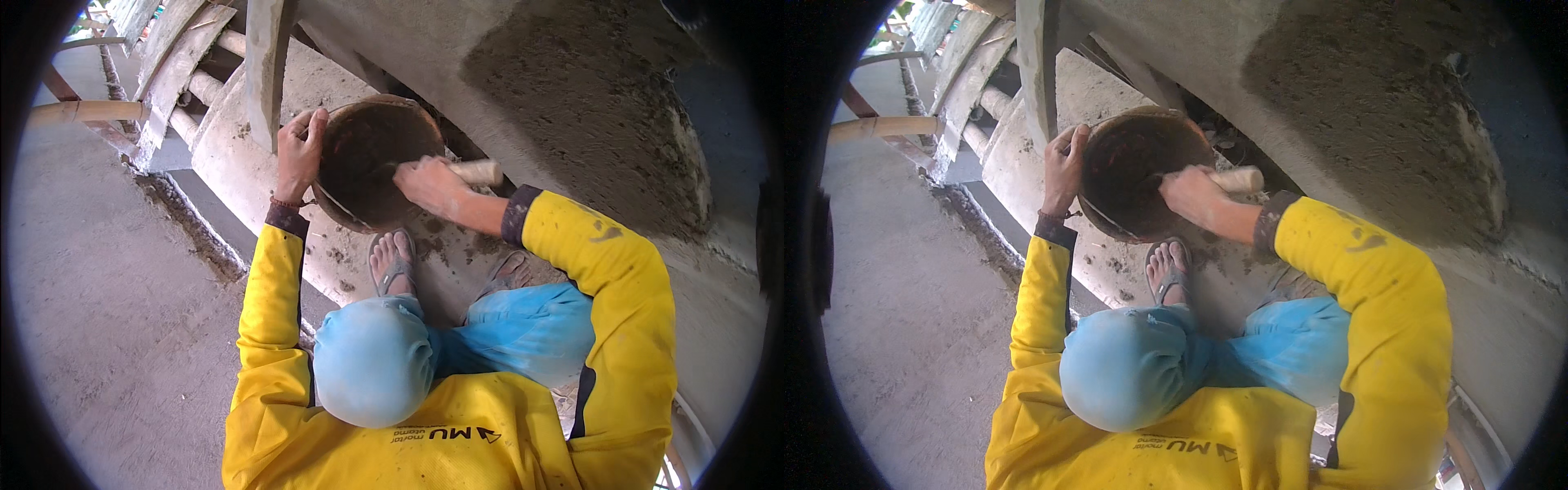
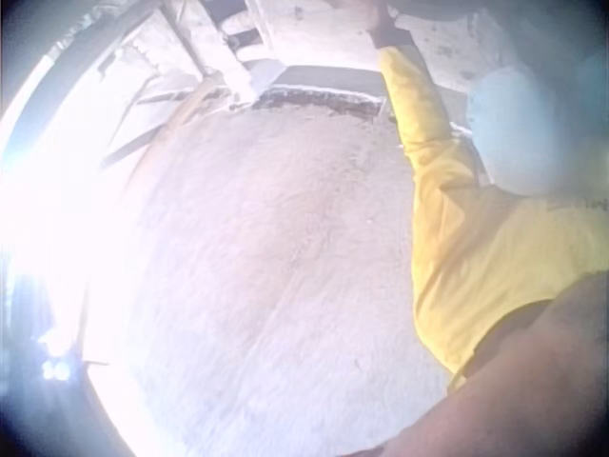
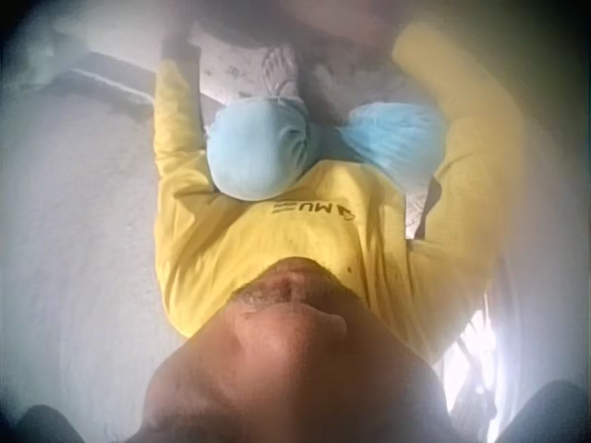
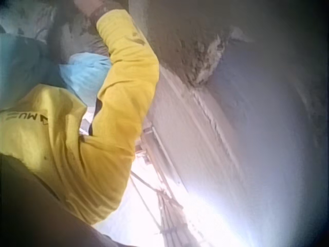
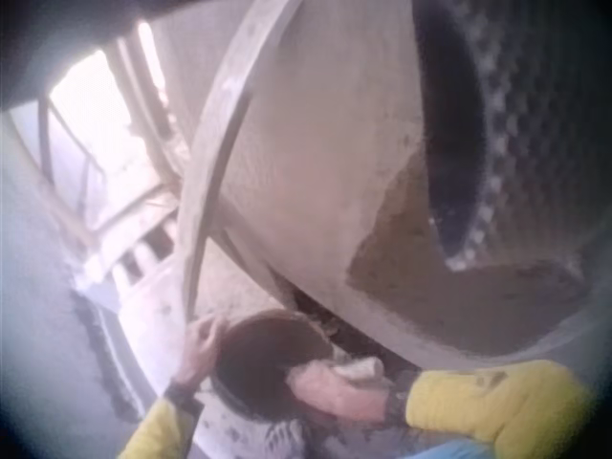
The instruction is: The person scoops wet cement from a bucket with a trowel and applies it to a vertical wall. They then use a long straightedge to level and smooth the applied cement along the wall surface.
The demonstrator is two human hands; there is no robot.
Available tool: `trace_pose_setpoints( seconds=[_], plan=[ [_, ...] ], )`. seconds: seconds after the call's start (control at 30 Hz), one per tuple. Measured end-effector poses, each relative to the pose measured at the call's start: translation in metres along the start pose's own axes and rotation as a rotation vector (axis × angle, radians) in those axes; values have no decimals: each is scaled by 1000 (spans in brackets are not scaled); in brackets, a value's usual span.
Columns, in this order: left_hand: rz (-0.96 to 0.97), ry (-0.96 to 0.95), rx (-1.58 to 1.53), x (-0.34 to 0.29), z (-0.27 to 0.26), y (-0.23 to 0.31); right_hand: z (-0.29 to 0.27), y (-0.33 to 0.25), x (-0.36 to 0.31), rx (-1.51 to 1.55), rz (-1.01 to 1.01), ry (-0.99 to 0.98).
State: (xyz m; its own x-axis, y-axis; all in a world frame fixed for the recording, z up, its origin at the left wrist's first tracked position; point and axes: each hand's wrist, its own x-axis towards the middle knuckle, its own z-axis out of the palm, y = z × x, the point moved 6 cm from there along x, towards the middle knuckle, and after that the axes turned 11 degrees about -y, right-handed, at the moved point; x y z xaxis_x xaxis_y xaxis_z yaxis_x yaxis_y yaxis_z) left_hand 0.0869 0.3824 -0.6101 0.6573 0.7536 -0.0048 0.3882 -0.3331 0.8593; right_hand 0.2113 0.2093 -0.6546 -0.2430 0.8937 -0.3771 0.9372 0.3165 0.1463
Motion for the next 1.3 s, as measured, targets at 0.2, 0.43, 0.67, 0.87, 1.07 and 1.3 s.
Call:
trace_pose_setpoints(
  seconds=[0.2,0.43,0.67,0.87,1.07,1.3],
  plan=[
    [25,22,30,-3,13,21,-11,42,-10,176,310,-88],
    [119,48,149,2,32,37,23,-6,-14,452,14,-404],
    [-4,131,96,12,41,29,7,24,-59,1050,-130,-203],
    [-68,210,102,8,27,7,-37,88,-125,995,84,-216],
    [31,272,63,-9,10,-1,-108,134,-175,777,210,-42],
    [-29,324,70,-12,5,-13,-228,152,-243,821,194,116]
  ],
)
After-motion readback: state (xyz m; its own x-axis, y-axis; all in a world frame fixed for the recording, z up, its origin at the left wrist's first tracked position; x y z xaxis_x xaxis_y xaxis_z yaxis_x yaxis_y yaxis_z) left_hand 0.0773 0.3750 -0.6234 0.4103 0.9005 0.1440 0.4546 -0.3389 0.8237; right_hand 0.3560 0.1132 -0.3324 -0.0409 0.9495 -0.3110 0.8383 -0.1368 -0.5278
